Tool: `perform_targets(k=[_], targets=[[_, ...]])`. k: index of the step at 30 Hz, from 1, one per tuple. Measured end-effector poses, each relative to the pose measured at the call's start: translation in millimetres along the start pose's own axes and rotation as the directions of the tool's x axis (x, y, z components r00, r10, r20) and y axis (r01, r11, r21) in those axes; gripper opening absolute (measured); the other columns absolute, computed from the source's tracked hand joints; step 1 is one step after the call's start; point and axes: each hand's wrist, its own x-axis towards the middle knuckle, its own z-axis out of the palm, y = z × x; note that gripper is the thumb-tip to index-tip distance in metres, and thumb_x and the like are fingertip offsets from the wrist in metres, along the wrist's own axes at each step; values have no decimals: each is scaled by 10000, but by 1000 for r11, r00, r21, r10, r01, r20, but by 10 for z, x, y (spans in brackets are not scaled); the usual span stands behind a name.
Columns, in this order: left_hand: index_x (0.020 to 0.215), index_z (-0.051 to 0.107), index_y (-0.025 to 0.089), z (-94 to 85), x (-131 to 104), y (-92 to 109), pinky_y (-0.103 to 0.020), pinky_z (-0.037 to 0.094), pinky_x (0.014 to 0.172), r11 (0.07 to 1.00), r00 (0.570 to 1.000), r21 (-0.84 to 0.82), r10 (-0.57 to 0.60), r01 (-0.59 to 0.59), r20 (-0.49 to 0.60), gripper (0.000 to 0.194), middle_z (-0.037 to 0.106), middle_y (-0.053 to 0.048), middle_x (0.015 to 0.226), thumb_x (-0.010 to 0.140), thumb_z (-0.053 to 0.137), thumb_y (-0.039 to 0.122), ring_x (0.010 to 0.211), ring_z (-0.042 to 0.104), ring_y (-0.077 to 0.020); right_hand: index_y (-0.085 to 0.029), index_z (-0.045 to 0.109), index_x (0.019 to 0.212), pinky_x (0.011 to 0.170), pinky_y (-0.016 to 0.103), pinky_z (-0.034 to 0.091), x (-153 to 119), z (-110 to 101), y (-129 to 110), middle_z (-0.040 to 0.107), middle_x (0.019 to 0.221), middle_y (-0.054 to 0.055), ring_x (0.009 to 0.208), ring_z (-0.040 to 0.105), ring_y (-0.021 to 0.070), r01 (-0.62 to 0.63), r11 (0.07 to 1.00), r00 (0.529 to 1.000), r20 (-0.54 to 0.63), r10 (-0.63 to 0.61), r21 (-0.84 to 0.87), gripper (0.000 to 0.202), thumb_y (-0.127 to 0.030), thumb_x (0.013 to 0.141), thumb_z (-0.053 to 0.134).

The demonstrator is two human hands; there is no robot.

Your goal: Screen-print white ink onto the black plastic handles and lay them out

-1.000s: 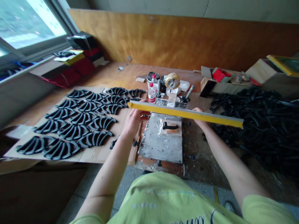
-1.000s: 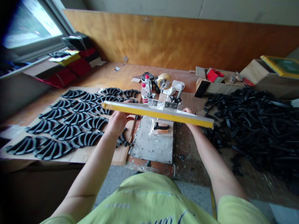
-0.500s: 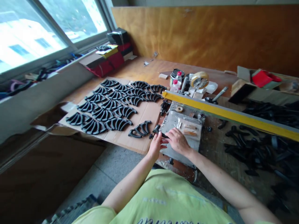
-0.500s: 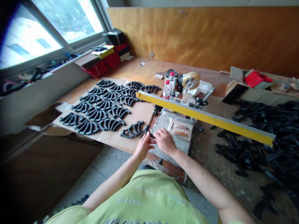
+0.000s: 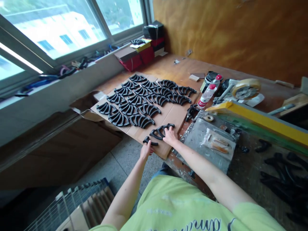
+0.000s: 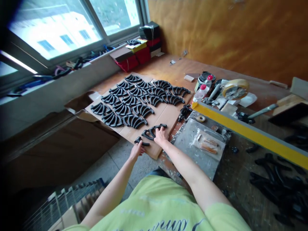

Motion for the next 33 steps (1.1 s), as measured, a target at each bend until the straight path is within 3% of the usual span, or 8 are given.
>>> perform_targets(k=[4, 9, 15, 21, 26, 33], targets=[[795, 622, 146, -48, 67, -2, -257, 415, 454, 998, 1000, 63, -10, 9, 19, 498, 664, -112, 578, 888, 407, 586, 503, 594, -195, -101, 607, 1187, 863, 381, 519, 89, 73, -81, 442, 1277, 212, 1039, 618, 300, -114, 993, 993, 4, 114, 12, 472, -278, 752, 649], [687, 628, 148, -60, 106, 33, -275, 419, 449, 996, 998, 82, -50, 46, 39, 490, 654, -127, 548, 892, 409, 536, 462, 576, -197, -64, 645, 1136, 893, 377, 516, 177, 66, -1, 477, 1283, 227, 1026, 612, 307, -105, 993, 993, -52, 107, 44, 455, -285, 739, 662], [622, 625, 147, 105, 141, 231, -308, 477, 484, 998, 997, 18, -59, 58, 58, 493, 674, -155, 613, 887, 442, 520, 501, 602, -208, -91, 643, 1149, 865, 409, 525, 199, 115, -66, 467, 1308, 217, 1016, 608, 312, -81, 997, 996, -31, 81, 17, 455, -283, 737, 650], [860, 667, 104, 289, 232, 417, -299, 527, 531, 997, 998, -66, -42, 45, 35, 439, 732, -178, 811, 929, 399, 445, 554, 639, -186, -90, 665, 1098, 849, 390, 521, 244, 34, -43, 489, 1239, 207, 972, 640, 304, -124, 990, 988, -81, 129, 64, 418, -320, 750, 644], [949, 650, 69, 472, 522, 877, -250, 522, 517, 999, 1000, -33, 22, -22, 17, 423, 739, -188, 877, 930, 389, 400, 630, 687, -193, -105, 666, 1119, 880, 385, 509, 464, -313, 111, 493, 1242, 196, 1037, 619, 313, -174, 977, 968, -160, 193, 125, 440, -357, 760, 640], [778, 685, 81, 722, 1041, 1777, -224, 525, 515, 982, 991, 145, 110, -120, 73, 394, 747, -160, 779, 897, 412, 340, 554, 676, -163, -74, 685, 1127, 900, 335, 501, 1082, -706, 399, 513, 1234, 209, 1029, 626, 288, -322, 923, 909, -204, 363, 210, 480, -377, 753, 671]])
